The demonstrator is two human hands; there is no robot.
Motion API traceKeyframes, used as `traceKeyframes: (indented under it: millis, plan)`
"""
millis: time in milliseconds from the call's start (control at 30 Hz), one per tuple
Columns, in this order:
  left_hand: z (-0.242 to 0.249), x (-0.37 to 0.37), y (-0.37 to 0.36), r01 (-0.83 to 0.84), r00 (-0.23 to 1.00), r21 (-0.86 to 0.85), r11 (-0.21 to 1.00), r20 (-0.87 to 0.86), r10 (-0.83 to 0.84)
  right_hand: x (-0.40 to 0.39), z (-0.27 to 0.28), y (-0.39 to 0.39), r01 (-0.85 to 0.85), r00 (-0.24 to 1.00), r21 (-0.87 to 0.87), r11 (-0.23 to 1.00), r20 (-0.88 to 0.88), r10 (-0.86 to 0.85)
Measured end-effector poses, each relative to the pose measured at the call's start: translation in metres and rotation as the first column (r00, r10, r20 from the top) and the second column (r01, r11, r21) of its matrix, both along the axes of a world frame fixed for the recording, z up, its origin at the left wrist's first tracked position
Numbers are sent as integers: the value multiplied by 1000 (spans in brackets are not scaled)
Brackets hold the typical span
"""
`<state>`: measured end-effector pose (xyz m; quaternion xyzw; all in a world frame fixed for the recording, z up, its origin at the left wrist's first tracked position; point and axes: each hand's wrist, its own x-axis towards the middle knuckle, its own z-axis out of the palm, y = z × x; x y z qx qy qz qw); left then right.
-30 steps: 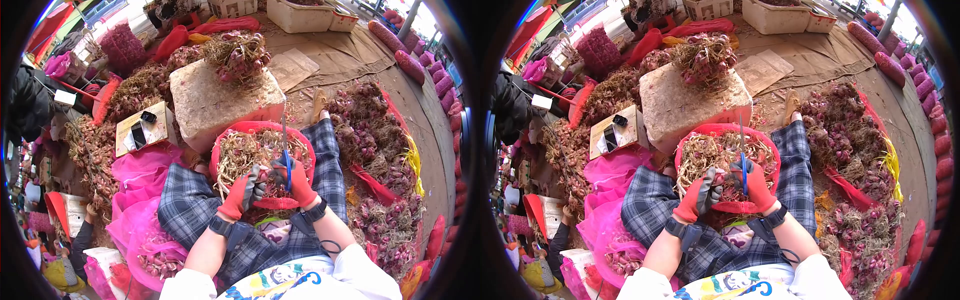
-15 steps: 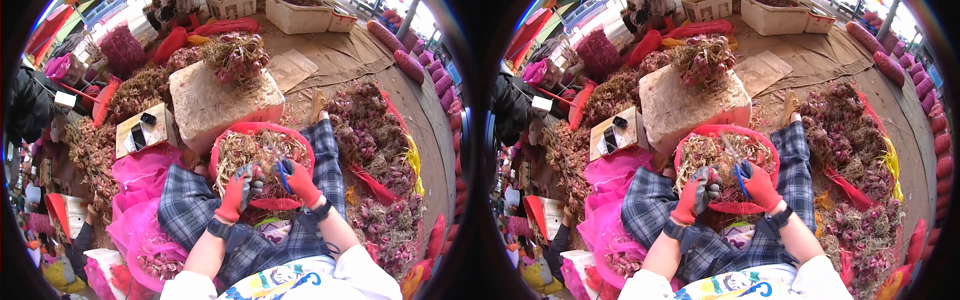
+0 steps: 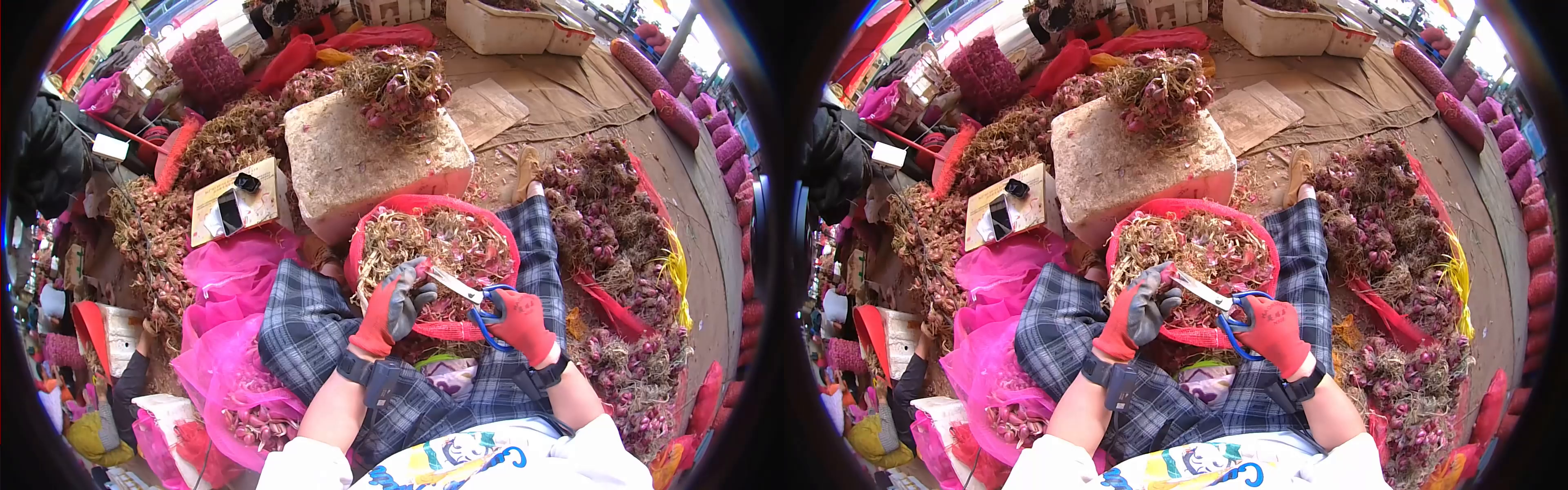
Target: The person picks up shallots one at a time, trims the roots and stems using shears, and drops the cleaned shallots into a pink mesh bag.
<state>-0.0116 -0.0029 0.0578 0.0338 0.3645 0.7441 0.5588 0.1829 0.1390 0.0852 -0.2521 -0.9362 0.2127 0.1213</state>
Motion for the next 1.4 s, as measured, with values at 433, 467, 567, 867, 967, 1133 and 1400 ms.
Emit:
traceKeyframes:
  millis: [433,467,567,867,967,1133,1400]
  plan:
    - [-4,0,2,23,997,-60,998,-68,-27,5,-12,-3,83,996,-598,797,26,-85]
    - [-7,1,2,-3,987,-69,998,-163,-9,5,-17,1,95,994,-636,766,18,-109]
    - [-8,3,6,10,911,-79,997,-411,-42,-5,-5,5,34,971,-887,460,-80,-225]
    - [-5,6,3,-42,917,-10,999,-397,34,-61,-15,-11,-190,922,-980,63,-200,-332]
    - [-14,7,6,-108,971,154,982,-193,137,-65,-20,-20,-244,861,-957,158,-289,-419]
    - [-9,16,7,97,966,-27,995,-240,-100,-63,-35,-21,-165,856,-791,589,-412,-313]
    - [-6,19,4,92,850,-39,995,-518,-98,-65,-30,-23,-100,839,-894,437,-312,-447]
